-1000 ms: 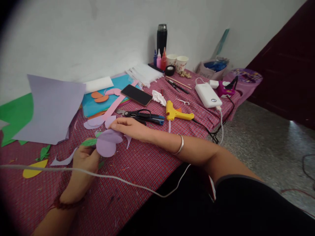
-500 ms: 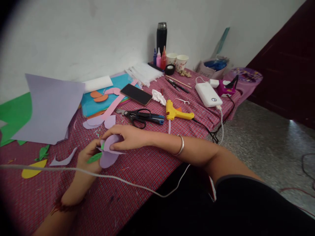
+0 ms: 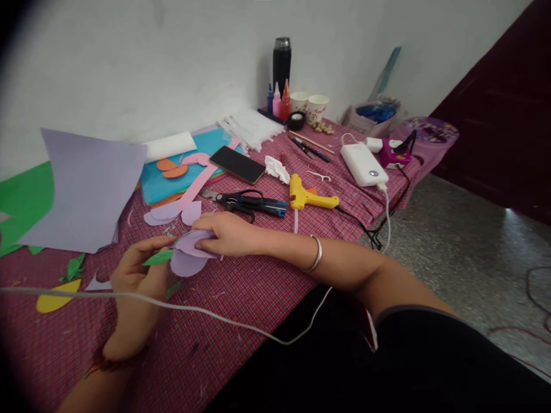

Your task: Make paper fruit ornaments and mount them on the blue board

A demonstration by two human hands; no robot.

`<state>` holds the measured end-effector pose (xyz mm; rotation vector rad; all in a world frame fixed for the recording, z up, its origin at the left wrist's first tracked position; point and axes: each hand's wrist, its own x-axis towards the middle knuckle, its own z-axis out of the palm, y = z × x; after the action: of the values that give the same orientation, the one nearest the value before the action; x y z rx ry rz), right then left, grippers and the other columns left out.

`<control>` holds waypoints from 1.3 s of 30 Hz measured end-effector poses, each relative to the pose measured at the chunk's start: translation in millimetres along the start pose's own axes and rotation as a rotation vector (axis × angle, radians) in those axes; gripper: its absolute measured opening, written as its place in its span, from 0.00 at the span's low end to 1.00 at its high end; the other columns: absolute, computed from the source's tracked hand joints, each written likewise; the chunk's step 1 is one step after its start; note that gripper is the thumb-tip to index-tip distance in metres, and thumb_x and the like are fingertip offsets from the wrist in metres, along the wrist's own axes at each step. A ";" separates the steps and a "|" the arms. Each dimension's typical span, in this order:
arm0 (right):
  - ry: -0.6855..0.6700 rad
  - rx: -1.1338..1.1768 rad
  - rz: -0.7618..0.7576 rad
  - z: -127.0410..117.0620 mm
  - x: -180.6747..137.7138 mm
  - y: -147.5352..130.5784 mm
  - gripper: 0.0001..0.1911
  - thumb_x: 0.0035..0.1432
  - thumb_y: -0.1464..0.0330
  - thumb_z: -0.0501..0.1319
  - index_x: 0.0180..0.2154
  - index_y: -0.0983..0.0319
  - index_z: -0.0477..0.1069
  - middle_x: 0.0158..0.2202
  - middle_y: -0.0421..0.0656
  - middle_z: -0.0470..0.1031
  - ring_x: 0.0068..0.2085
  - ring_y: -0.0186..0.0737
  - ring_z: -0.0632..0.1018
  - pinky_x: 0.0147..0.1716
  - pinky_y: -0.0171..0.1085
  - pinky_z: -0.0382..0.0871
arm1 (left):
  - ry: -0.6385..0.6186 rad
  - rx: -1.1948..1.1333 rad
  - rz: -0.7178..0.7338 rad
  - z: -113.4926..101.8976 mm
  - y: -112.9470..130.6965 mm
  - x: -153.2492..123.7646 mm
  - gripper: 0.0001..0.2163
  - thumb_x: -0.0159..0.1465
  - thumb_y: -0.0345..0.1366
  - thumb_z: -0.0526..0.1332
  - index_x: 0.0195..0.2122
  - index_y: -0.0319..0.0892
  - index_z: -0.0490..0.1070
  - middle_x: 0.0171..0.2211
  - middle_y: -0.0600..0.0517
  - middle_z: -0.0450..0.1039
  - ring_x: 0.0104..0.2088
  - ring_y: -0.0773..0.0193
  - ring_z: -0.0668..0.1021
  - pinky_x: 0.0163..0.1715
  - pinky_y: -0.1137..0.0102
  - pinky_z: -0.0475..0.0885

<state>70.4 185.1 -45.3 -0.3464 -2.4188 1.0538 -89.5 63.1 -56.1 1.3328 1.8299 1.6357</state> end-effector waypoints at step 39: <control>0.175 0.028 -0.218 -5.1 -0.6 0.5 0.04 0.59 0.76 0.58 0.32 0.63 0.68 0.39 0.45 0.71 0.44 0.38 0.72 0.48 0.40 0.67 | -0.403 0.084 0.071 4.1 -18.1 3.1 0.05 0.58 0.33 0.60 0.32 0.43 0.76 0.31 0.51 0.75 0.32 0.64 0.76 0.34 0.70 0.71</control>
<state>73.6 188.4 -42.9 -0.1534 -2.2252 0.9199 -95.2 69.9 -72.7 1.6399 1.6368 1.2179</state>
